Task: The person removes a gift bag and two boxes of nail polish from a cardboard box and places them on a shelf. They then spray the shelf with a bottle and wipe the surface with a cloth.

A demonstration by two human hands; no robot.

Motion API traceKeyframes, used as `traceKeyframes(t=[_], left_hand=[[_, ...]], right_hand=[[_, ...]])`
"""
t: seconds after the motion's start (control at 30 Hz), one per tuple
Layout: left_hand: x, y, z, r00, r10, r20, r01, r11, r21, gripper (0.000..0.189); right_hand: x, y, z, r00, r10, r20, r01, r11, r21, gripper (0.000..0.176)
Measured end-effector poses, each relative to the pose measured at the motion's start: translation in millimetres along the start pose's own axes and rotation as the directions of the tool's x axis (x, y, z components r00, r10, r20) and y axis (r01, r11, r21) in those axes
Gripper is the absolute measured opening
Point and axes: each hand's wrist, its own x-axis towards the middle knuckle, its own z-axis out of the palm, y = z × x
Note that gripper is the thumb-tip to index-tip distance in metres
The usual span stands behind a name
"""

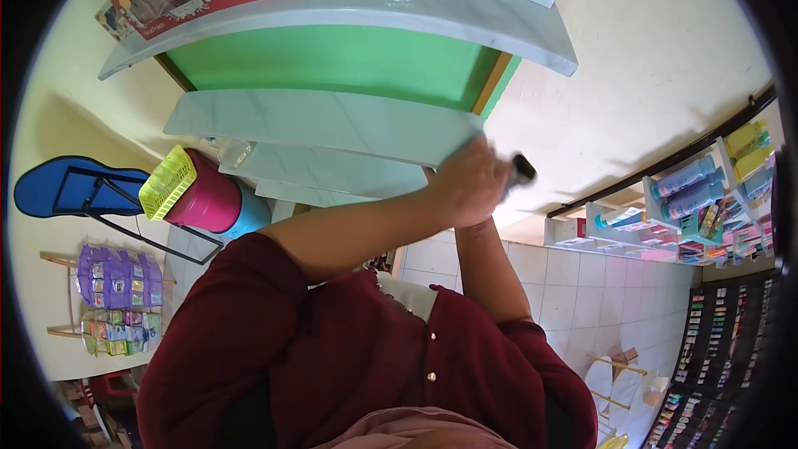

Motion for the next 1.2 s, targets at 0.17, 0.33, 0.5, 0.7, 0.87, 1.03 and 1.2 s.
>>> traceKeyframes(t=[0.17,0.33,0.5,0.7,0.87,1.03,1.2], left_hand=[[-51,14,-27,0.980,-0.187,0.075,0.176,0.618,-0.766,0.031],[-173,-76,-84,0.615,-0.775,0.147,0.268,0.029,-0.963,0.043],[-272,-161,-140,0.124,-0.662,-0.739,0.486,0.690,-0.537,0.034],[-246,-182,-95,0.441,-0.420,-0.793,0.707,0.707,0.018,0.045],[-190,-131,-49,0.659,-0.229,-0.716,0.462,0.875,0.146,0.058],[-125,-62,-27,0.809,-0.116,-0.576,0.237,0.961,0.139,0.061],[-99,-15,-59,0.946,-0.079,-0.315,-0.002,0.969,-0.247,0.049]], right_hand=[[-11,19,-6,0.884,-0.290,0.366,-0.359,-0.924,0.134,0.100],[4,31,-24,0.812,-0.316,0.491,-0.482,-0.837,0.257,0.105],[-2,31,-56,0.725,-0.370,0.582,-0.597,-0.759,0.261,0.105],[-6,25,-56,0.719,-0.298,0.629,-0.518,-0.832,0.199,0.101],[-9,23,-51,0.757,-0.305,0.578,-0.493,-0.847,0.199,0.101],[-13,22,-42,0.741,-0.205,0.640,-0.442,-0.866,0.235,0.103],[-17,26,-46,0.737,-0.310,0.601,-0.532,-0.814,0.233,0.115]])
